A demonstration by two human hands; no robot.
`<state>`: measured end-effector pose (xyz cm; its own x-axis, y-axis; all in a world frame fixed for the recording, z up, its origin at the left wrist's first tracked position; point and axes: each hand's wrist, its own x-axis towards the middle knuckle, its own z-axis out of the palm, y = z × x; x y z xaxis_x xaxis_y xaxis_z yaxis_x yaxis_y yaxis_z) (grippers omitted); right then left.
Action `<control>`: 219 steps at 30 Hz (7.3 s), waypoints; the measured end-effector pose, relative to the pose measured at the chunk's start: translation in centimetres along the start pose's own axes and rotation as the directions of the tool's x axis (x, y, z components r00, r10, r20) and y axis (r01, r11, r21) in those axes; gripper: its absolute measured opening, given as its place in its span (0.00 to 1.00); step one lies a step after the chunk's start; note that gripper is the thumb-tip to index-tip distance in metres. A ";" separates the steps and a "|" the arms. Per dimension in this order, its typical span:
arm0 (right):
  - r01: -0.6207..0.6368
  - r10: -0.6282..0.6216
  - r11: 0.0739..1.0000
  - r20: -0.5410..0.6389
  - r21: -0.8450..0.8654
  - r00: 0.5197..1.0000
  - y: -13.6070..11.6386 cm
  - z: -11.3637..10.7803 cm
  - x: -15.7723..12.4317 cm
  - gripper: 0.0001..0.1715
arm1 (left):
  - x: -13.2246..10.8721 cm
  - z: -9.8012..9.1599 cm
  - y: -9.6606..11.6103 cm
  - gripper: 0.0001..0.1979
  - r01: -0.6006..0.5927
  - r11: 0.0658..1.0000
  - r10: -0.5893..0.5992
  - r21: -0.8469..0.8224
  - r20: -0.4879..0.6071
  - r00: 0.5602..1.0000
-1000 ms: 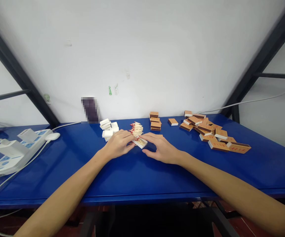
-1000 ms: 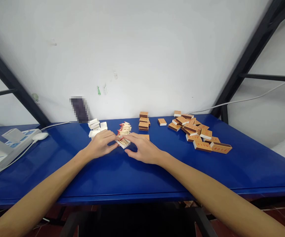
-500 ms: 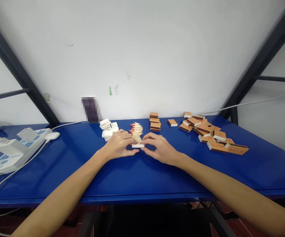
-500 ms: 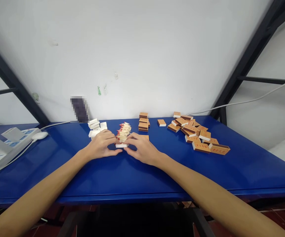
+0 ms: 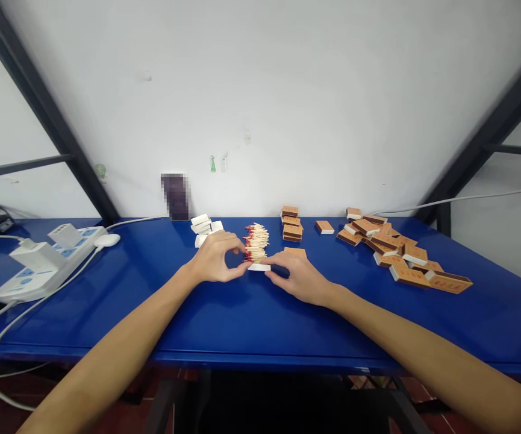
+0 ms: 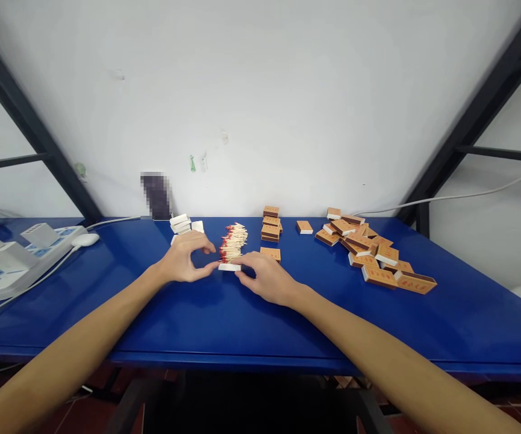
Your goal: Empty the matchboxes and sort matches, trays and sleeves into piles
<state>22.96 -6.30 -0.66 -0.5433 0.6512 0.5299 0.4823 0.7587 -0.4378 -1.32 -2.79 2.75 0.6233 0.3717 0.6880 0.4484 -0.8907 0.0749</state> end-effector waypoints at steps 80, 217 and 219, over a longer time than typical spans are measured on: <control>-0.482 0.381 0.742 -0.299 -0.466 0.875 15.0 -7.2 -0.1 0.28 | -3.7 -2.3 -8.5 0.18 0.400 0.884 -0.414 0.241 0.005 0.910; 0.046 -0.016 0.924 0.082 -0.380 0.997 0.3 0.5 2.5 0.09 | 0.1 2.0 -0.8 0.14 0.416 0.807 -0.422 -0.420 0.082 0.903; 0.058 -0.030 0.931 0.083 -0.360 0.996 0.2 0.6 2.3 0.08 | 0.2 1.1 -0.8 0.09 0.381 0.859 -0.364 -0.343 0.116 0.924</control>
<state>21.44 -4.62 0.07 -0.6124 0.6275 0.4808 0.6653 0.7376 -0.1153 -0.85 -1.74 2.00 0.4874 0.6981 0.5246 0.4032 -0.7128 0.5739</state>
